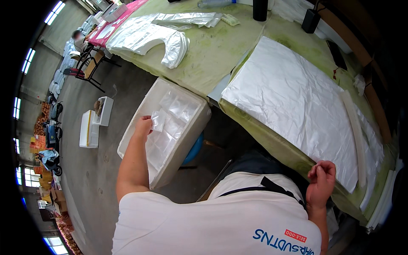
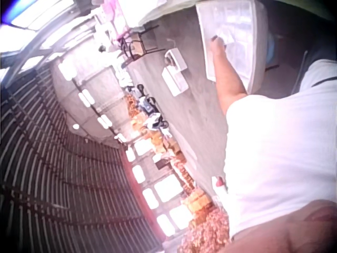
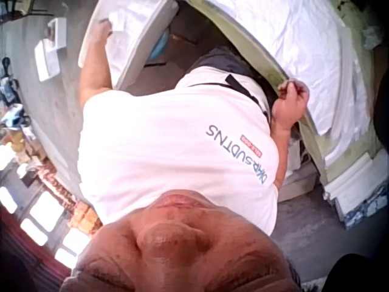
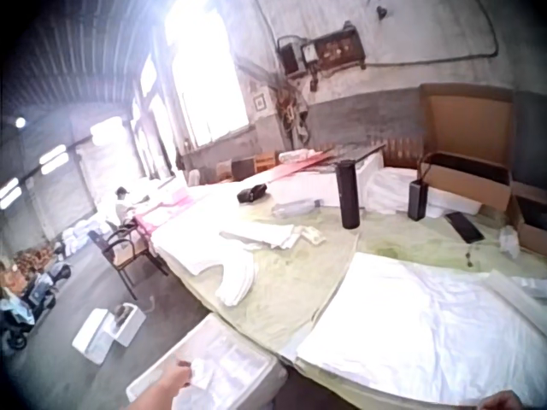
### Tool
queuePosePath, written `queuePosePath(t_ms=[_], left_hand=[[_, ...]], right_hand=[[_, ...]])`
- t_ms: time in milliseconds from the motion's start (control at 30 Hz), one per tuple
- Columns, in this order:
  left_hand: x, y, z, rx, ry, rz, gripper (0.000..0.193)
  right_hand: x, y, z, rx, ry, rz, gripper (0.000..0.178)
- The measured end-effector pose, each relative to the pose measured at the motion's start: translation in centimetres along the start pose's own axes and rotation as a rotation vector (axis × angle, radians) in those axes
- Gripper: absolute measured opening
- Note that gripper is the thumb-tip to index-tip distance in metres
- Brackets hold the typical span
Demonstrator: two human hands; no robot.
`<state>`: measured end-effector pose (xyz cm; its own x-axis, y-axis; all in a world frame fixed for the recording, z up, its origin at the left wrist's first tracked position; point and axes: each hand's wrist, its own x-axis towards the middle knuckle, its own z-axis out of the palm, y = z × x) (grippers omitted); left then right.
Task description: The person wraps white foam pieces in plastic film on a workbench. They unroll the film, fold it around each piece, and place the wrapped items into a white styrofoam box. The process is repeated for multiple pieces.
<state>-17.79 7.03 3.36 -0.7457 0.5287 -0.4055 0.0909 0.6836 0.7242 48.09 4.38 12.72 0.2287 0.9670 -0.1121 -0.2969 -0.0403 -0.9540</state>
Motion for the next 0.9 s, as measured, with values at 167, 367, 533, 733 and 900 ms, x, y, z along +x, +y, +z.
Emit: queuePosePath(t_ms=[167, 367, 533, 733, 900], left_hand=[[4.4, -3.8, 0.9, 0.215, 0.066, 0.237, 0.037], [2.5, -2.7, 3.8, 0.539, 0.347, 0.469, 0.036], [0.5, -3.9, 4.1, 0.540, 0.177, 0.632, 0.031], [0.7, -5.1, 4.2, 0.518, 0.121, 0.701, 0.029], [2.3, -6.0, 5.3, 0.370, 0.309, 0.897, 0.028]], right_hand=[[0.0, 0.1, 0.5, -0.043, -0.051, 0.004, 0.015], [-0.2, 0.1, 0.7, -0.049, -0.027, 0.002, 0.014], [-0.3, -0.1, 0.9, -0.068, -0.047, 0.000, 0.013], [0.0, -0.5, 0.5, -0.091, -0.028, -0.035, 0.013], [1.6, -3.6, -5.0, -0.474, 0.074, -0.364, 0.018]])
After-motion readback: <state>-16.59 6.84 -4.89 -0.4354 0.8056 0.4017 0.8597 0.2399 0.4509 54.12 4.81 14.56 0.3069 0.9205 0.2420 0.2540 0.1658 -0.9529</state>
